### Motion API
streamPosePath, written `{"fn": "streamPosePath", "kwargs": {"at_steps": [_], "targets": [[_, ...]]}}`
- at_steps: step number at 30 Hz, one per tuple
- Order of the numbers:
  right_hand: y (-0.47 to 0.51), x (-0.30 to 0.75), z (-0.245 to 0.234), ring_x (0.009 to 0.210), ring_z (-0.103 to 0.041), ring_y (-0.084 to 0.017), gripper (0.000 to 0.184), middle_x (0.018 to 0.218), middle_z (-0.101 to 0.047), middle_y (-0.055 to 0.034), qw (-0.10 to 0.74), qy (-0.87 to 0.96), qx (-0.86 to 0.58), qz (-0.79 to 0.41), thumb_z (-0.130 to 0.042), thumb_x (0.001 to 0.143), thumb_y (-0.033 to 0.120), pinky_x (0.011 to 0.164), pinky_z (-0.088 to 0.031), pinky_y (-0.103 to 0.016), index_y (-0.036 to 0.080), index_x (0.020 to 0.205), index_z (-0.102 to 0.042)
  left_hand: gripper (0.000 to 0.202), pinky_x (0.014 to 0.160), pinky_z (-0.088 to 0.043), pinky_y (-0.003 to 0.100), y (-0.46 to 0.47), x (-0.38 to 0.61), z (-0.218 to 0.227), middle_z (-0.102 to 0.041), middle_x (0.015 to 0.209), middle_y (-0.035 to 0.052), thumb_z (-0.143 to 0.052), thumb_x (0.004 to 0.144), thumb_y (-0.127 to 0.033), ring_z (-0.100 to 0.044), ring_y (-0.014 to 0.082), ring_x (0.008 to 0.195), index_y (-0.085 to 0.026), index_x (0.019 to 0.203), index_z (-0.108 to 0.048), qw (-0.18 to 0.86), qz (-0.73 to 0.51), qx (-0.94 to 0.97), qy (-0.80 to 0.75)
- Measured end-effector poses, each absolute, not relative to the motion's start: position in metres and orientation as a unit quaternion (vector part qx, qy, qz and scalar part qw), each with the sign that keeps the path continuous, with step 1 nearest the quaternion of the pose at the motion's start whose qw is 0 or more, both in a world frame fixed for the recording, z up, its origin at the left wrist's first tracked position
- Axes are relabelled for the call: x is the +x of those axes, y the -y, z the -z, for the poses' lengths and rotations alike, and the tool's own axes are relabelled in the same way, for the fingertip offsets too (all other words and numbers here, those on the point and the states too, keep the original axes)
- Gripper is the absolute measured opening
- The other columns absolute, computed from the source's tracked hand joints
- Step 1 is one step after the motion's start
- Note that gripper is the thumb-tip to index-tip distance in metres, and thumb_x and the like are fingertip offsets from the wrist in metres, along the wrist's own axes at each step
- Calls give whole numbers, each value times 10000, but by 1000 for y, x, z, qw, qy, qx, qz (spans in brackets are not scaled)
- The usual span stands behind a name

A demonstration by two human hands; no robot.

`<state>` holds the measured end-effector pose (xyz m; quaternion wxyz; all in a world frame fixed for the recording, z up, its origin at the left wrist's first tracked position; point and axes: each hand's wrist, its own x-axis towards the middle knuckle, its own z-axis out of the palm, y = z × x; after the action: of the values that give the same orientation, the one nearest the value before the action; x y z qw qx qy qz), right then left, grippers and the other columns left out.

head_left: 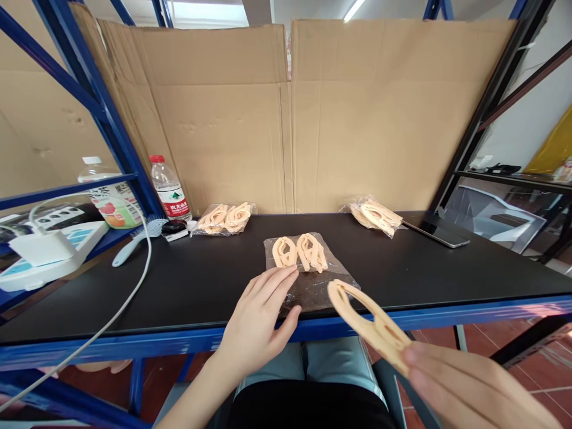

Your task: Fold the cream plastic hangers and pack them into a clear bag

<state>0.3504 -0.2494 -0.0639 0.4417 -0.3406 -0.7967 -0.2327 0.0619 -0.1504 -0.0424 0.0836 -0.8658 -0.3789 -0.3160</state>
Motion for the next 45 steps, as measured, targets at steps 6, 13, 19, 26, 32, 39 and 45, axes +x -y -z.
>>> {"fn": "streamPosePath", "kwargs": {"at_steps": [6, 13, 19, 26, 32, 39, 45], "targets": [[209, 299, 48, 999, -650, -270, 438, 1098, -702, -107, 404, 857, -267, 178, -428, 925, 126, 815, -578, -410, 169, 1348, -531, 600, 1062, -402, 438, 152, 63, 41, -427, 1467, 92, -468, 879, -171, -405, 268, 1327, -211, 1460, -320, 83, 301, -870, 381], [170, 259, 42, 789, -605, -220, 270, 923, -705, -139, 428, 827, -255, 259, -449, 910, 72, 650, -558, -351, 96, 1083, -655, 640, 1092, -379, 431, 152, 61, 42, -368, 1510, 93, -461, 881, -168, -366, 259, 1362, -197, 1486, -255, 85, 299, -871, 381], [148, 243, 45, 769, -576, -206, 258, 853, -688, -124, 386, 818, -300, 303, -448, 906, 58, 624, -551, -307, 67, 1012, -683, 643, 1085, -385, 436, 151, 60, 43, -372, 1505, 103, -455, 886, -180, -370, 263, 1360, -185, 1491, -236, 91, 305, -871, 374], [134, 234, 49, 854, -596, -229, 273, 889, -661, -139, 301, 826, -354, 318, -498, 848, 17, 651, -572, -298, 10, 1073, -652, 637, 1090, -383, 417, 151, 60, 43, -386, 1495, 107, -452, 890, -191, -376, 256, 1356, -171, 1490, -240, 91, 302, -868, 383], [126, 225, 45, 804, -601, -245, 185, 797, -643, -132, 242, 827, -371, 347, -538, 809, 12, 582, -562, -303, 39, 918, -684, 631, 1098, -378, 412, 152, 59, 43, -387, 1496, 110, -464, 882, -190, -379, 255, 1356, -167, 1482, -268, 84, 304, -869, 381], [123, 223, 41, 793, -606, -245, 188, 797, -652, -136, 221, 812, -412, 350, -533, 812, 3, 642, -557, -324, 47, 913, -685, 610, 1102, -364, 417, 150, 60, 44, -373, 1506, 98, -457, 892, -198, -369, 250, 1359, -169, 1475, -279, 82, 295, -872, 381], [122, 227, 36, 744, -618, -229, 169, 778, -657, -115, 221, 821, -426, 309, -535, 811, -14, 660, -549, -325, 69, 875, -668, 595, 1085, -382, 398, 150, 60, 43, -373, 1505, 109, -448, 901, -195, -392, 241, 1342, -159, 1473, -289, 92, 290, -874, 378]]}}
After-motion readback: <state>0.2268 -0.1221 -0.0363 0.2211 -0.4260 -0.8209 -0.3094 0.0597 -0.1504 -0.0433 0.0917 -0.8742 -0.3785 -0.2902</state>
